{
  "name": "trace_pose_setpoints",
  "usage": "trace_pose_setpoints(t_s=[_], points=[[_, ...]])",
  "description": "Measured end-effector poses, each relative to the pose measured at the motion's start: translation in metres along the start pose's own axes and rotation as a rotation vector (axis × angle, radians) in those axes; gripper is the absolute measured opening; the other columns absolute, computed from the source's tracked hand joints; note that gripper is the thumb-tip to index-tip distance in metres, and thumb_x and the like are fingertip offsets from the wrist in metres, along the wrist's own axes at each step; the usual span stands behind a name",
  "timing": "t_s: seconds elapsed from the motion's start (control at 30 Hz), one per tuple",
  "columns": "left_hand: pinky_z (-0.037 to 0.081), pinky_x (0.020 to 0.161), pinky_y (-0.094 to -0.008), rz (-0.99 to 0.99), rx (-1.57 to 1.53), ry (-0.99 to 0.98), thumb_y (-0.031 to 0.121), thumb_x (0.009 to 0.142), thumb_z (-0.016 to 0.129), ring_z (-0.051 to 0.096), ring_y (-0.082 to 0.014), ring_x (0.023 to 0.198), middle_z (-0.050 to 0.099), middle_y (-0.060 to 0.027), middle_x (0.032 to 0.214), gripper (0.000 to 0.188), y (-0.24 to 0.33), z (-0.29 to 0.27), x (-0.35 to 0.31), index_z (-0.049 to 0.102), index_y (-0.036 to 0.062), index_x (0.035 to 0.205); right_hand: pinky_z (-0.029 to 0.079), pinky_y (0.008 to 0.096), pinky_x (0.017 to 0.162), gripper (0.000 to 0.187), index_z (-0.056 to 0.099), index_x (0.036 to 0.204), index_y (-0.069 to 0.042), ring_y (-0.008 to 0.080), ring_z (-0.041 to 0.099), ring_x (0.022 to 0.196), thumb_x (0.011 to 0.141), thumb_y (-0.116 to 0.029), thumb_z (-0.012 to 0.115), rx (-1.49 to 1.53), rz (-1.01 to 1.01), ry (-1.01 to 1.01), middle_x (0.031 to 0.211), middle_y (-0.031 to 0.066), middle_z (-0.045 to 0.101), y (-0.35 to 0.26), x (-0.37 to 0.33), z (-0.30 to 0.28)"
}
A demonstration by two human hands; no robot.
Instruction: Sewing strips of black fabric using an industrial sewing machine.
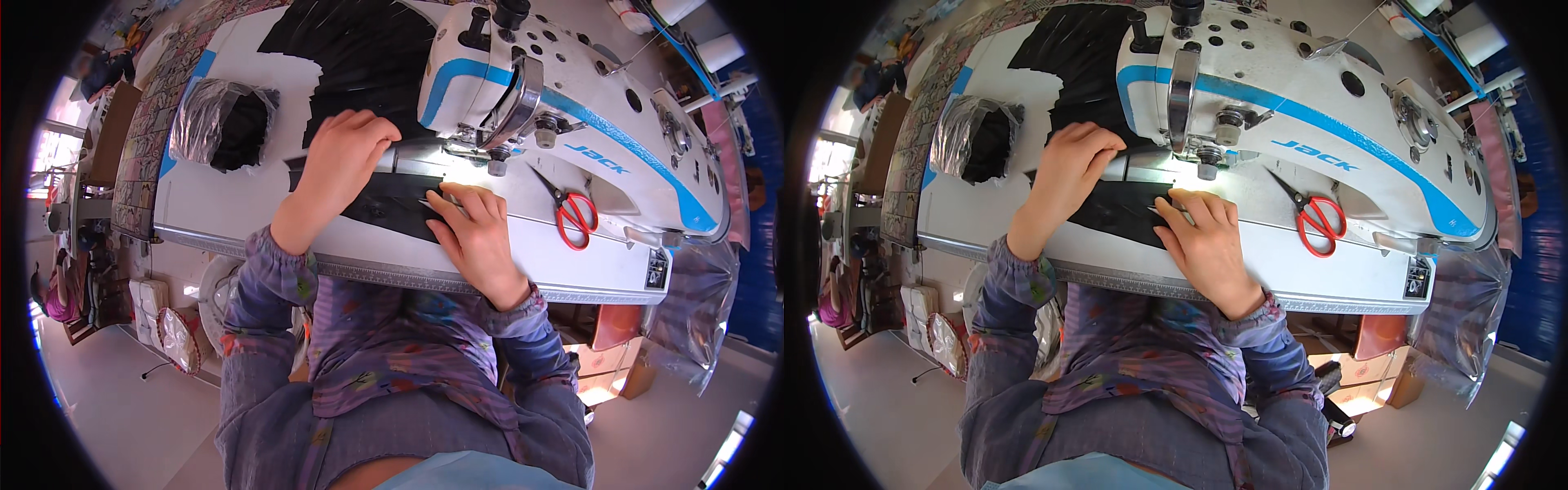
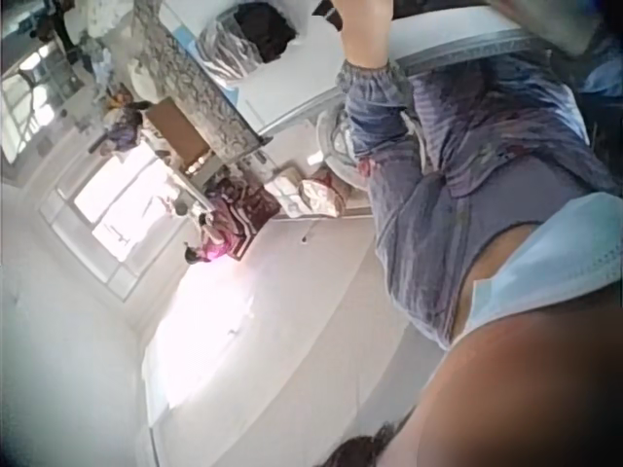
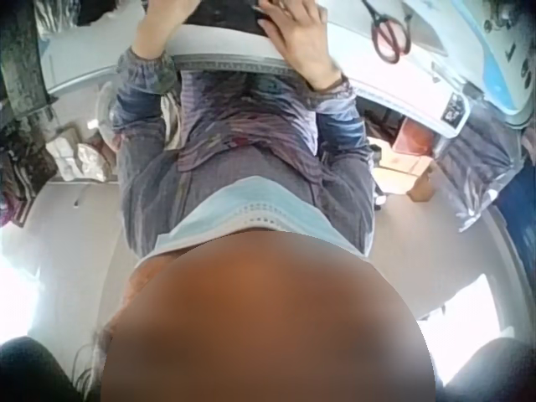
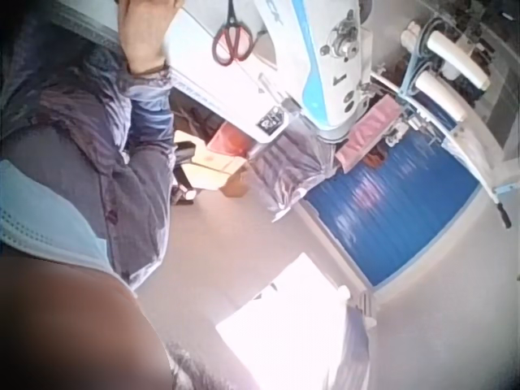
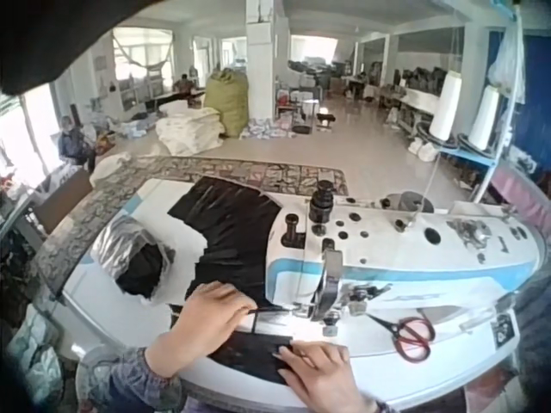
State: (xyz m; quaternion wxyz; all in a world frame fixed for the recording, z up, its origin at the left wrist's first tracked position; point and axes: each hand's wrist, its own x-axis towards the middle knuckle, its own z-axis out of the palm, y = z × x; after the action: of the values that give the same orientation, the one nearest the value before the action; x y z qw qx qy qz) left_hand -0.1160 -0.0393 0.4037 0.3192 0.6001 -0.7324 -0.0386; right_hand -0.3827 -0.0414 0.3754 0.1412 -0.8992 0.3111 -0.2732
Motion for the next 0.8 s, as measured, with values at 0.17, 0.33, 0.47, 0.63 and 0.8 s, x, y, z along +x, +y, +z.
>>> trace_pose_setpoints(t_s=[0.17, 0.33, 0.47, 0.63, 0.8], points=[[0.053, 0.09, -0.039, 0.274, 0.253, 0.149, 0.01, 0.079, 0.076, 0.067, -0.0223, 0.1, 0.068, -0.0005, 0.098, 0.017, 0.006, -0.002, -0.003, 0.076, 0.0135, 0.096, 0.048, 0.0416, 0.103, 0.034, 0.08, 0.125, -0.007, 0.031, 0.065, 0.119, 0.091, -0.011, 0.082, 0.068, 0.031, 0.014, 0.129, 0.0096, 0.071, 0.002, -0.001, -0.003], [0.055, 0.088, -0.0381, 0.23, 0.236, -0.063, 0.009, 0.078, 0.077, 0.066, -0.0227, 0.096, 0.067, -0.0009, 0.097, 0.021, -0.009, 0.014, -0.018, 0.079, 0.0121, 0.099, 0.051, 0.0409, 0.094, 0.033, 0.078, 0.128, -0.005, 0.0339, 0.065, 0.112, 0.095, -0.006, 0.078, 0.242, 0.134, 0.126, 0.123, 0.0138, 0.071, 0.017, 0.003, -0.001], [0.059, 0.089, -0.04, 0.242, 0.106, -0.119, 0.003, 0.083, 0.073, 0.071, -0.0271, 0.102, 0.072, -0.0044, 0.107, 0.023, 0.003, 0.013, -0.008, 0.079, 0.0069, 0.105, 0.048, 0.044, 0.091, 0.042, 0.074, 0.139, -0.009, 0.0325, 0.063, 0.104, 0.097, -0.009, 0.076, -0.064, 0.089, 0.059, 0.118, 0.0113, 0.066, 0.014, 0.018, 0.007], [0.063, 0.093, -0.038, 0.274, 0.01, -0.14, -0.001, 0.087, 0.069, 0.073, -0.0285, 0.118, 0.076, -0.0065, 0.125, 0.032, 0.009, 0.031, -0.011, 0.075, 0.0048, 0.119, 0.046, 0.0433, 0.089, 0.045, 0.073, 0.142, -0.01, 0.0308, 0.061, 0.101, 0.097, -0.011, 0.076, -0.146, 0.09, 0.048, 0.118, 0.0087, 0.062, 0.012, 0.021, 0.015], [0.065, 0.09, -0.0359, 0.236, 0.057, -0.134, -0.001, 0.087, 0.071, 0.075, -0.026, 0.114, 0.076, -0.0039, 0.128, 0.037, 0.01, 0.034, -0.017, 0.076, 0.0076, 0.122, 0.045, 0.0426, 0.088, 0.043, 0.075, 0.14, -0.009, 0.0305, 0.061, 0.102, 0.097, -0.011, 0.077, -0.114, 0.103, 0.037, 0.117, 0.0089, 0.062, 0.012, 0.022, 0.012]])
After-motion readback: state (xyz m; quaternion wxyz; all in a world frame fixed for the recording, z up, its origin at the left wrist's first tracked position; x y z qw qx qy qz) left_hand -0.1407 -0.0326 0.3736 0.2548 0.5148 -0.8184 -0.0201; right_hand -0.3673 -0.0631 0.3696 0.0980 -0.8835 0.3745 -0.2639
